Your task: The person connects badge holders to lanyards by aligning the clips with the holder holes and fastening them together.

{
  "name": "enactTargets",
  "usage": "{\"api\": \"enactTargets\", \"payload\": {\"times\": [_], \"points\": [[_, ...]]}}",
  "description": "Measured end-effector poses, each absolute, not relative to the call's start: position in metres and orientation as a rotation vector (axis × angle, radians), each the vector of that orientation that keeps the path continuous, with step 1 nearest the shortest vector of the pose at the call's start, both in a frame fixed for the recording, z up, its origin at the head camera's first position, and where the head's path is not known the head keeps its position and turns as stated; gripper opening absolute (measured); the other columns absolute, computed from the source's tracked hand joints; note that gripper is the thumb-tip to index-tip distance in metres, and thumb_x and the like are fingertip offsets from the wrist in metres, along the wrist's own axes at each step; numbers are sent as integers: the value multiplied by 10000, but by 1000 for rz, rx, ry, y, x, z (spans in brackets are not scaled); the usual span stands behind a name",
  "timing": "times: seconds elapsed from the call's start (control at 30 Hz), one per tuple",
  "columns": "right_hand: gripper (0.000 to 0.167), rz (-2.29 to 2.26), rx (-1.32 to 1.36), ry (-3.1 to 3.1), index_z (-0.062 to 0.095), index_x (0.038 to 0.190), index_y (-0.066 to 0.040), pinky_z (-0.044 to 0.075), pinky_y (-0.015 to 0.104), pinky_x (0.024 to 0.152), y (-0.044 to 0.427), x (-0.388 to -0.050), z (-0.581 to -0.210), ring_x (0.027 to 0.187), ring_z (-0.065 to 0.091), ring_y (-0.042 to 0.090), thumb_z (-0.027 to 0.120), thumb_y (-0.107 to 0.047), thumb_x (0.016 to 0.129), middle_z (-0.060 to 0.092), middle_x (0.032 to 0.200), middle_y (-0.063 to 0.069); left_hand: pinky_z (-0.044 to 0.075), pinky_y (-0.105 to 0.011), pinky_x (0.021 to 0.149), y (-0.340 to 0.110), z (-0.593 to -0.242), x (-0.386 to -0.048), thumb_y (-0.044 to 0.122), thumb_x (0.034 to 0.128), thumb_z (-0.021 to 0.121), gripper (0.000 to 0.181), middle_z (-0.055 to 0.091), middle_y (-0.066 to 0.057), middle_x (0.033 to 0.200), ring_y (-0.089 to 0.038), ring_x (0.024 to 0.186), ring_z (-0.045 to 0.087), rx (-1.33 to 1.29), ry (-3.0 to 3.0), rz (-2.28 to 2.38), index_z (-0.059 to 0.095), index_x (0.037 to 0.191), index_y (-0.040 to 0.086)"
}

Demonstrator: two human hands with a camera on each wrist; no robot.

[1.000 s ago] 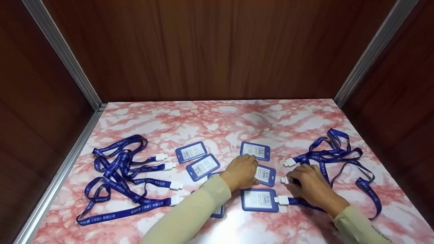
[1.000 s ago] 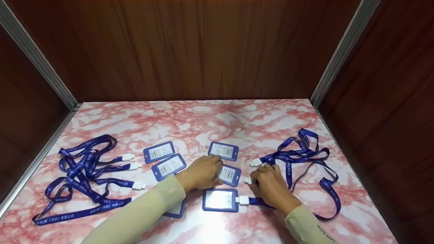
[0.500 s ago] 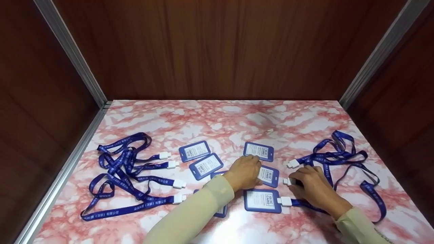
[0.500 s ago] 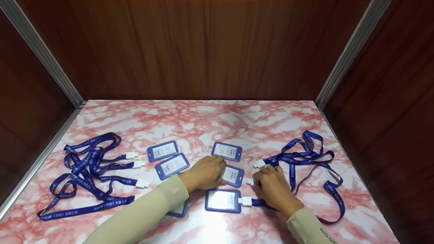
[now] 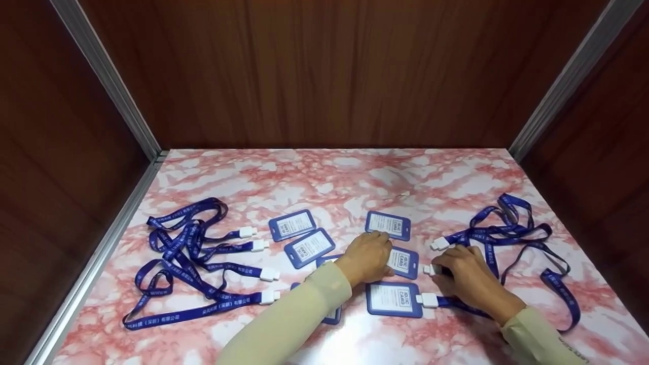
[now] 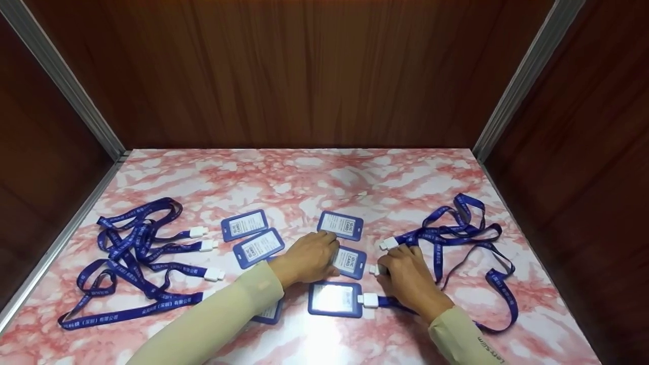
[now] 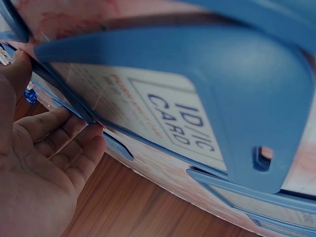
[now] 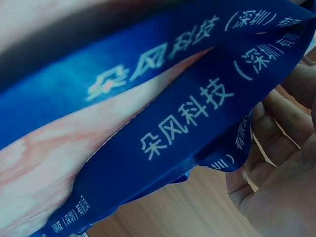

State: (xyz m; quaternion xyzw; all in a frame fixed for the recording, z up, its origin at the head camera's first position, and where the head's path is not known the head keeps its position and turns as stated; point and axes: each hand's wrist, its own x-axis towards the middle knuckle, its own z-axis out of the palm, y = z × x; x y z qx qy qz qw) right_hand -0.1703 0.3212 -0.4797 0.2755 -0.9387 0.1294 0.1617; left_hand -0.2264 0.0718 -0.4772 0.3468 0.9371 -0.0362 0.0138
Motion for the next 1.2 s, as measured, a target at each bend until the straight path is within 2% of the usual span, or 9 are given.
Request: {"api": "enactTargets", "payload": {"times": [0.2, 0.5, 0.77, 1.2], "points": [[222, 359, 777, -2702, 755, 913, -142, 351, 428, 790, 320, -170, -480, 890, 575, 194, 903, -139, 747, 700, 916, -22, 401, -330, 1126, 72, -480, -227, 609, 920, 661, 678, 577, 5, 1395, -178, 1298, 522, 1092, 2933, -133, 608, 1392, 125], [256, 320, 804, -2633, 718, 855, -154, 372, 454, 791, 318, -173, -481, 859, 580, 198, 920, -115, 702, 689, 877, -22, 436, -327, 1081, 71, -478, -227, 598, 911, 679, 645, 597, 3, 1325, -174, 1239, 549, 1115, 2943, -129, 645, 1330, 109], [247, 318, 790, -2662, 749, 898, -128, 387, 467, 815, 314, -174, -478, 867, 584, 215, 919, -127, 718, 703, 895, -5, 424, -324, 1101, 73, -478, -227, 601, 914, 675, 659, 591, -1, 1347, -175, 1256, 543, 1090, 2938, -135, 634, 1357, 115], [218, 294, 794, -2671, 752, 895, -132, 387, 428, 769, 310, -176, -480, 825, 593, 215, 896, -136, 731, 720, 899, 7, 428, -320, 1096, 74, -478, -224, 581, 909, 696, 652, 587, -4, 1351, -180, 1242, 539, 1080, 2946, -102, 636, 1357, 111]]}}
